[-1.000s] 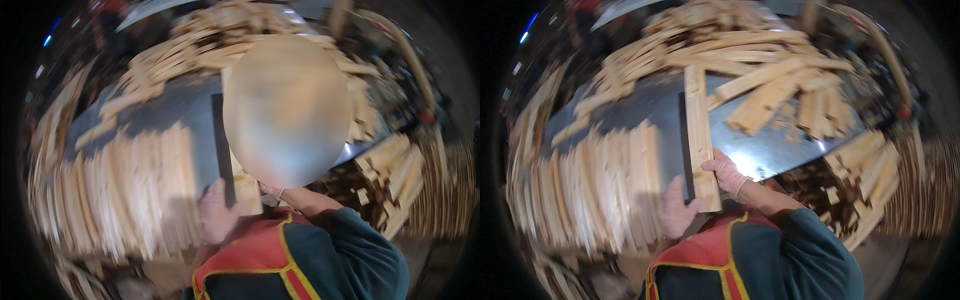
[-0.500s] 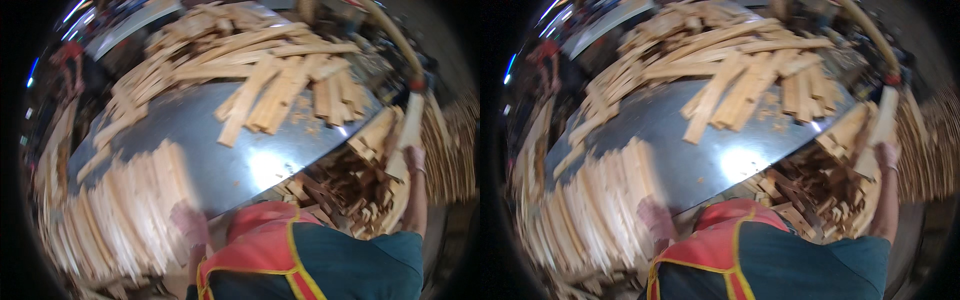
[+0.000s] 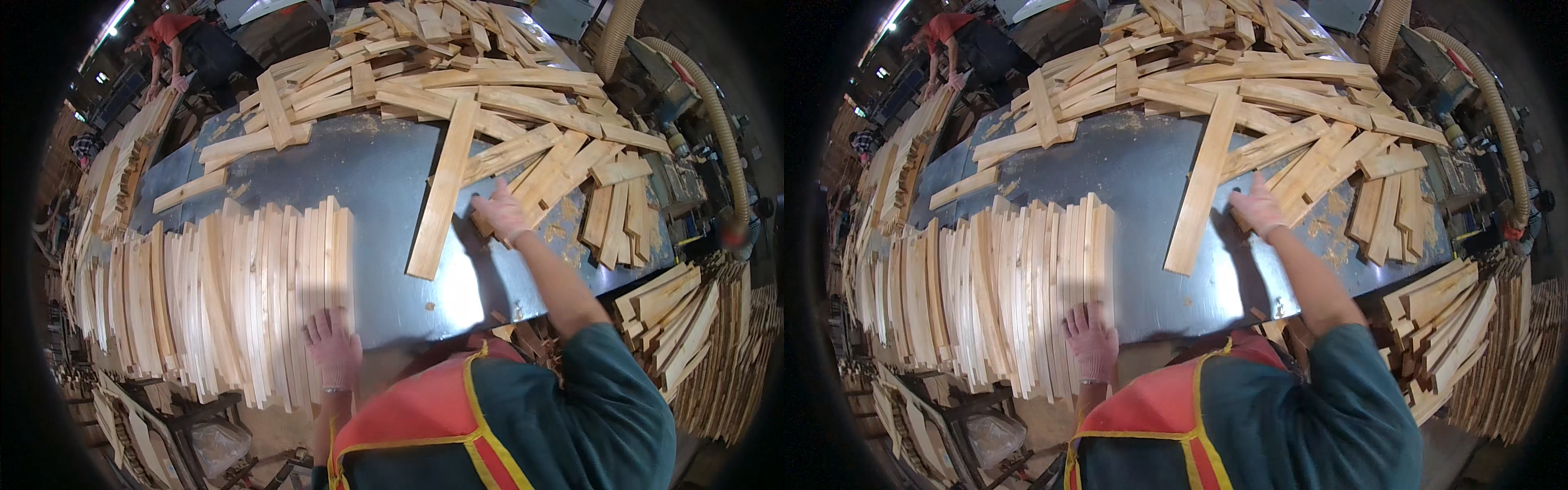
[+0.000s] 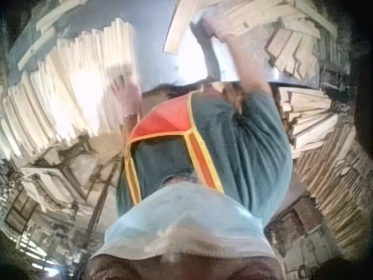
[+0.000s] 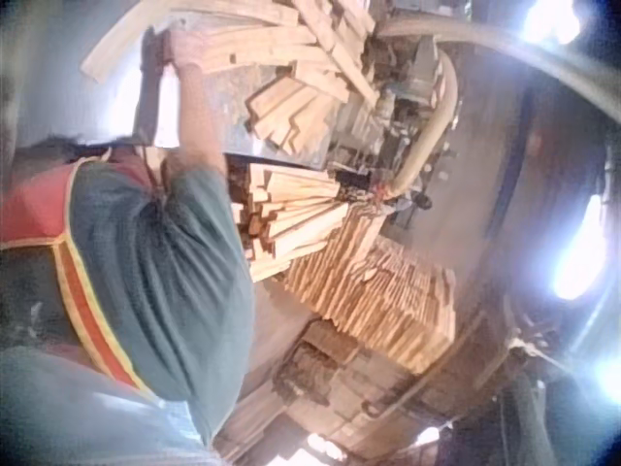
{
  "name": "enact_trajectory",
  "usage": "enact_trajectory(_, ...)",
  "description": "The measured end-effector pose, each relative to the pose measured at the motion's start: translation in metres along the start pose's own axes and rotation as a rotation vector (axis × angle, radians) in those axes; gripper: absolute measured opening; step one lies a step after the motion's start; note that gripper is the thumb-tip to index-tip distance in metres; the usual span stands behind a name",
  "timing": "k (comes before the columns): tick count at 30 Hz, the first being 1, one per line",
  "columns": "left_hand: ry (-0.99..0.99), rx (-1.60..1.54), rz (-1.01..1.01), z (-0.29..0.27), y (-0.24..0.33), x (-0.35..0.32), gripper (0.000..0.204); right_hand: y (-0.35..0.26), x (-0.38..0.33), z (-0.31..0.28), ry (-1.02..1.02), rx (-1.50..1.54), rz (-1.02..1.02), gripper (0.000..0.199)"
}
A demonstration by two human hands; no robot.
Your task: The person repeatedly picks up individual wooden planks from a large pile on a metal table and places them into a neat, vertical stack. The person handles the planks one at a time, organizing them from a disordered pile into an orderly arrangement.
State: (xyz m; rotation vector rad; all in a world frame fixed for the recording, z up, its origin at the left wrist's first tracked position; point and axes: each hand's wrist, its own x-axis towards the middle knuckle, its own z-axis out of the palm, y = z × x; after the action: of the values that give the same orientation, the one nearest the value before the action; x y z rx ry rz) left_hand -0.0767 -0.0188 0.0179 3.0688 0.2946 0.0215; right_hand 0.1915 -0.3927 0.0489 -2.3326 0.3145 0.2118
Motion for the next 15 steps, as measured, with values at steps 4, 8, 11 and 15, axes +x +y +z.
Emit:
enact_trajectory(4, 0.035, 0.006, -0.008, 0.02, -0.004, 0.0, 0.078, -0.014, 0.05, 0.112, -0.112, 0.522, 0.211, 0.07)
enact_trajectory(8, -0.011, -0.082, 0.016, 0.019, -0.009, 0.001, 0.08, -0.03, -0.034, 0.16, -0.379, 0.384, -0.054, 0.064)
enact_trajectory(11, -0.107, -0.128, -0.135, 0.006, 0.004, 0.006, 0.082, -0.06, -0.126, 0.164, -0.823, 0.109, -0.279, 0.052)
enact_trajectory(15, -0.066, -0.029, -0.117, 0.012, 0.033, 0.022, 0.079, -0.088, -0.122, 0.148, -1.141, -0.16, -0.59, 0.048)
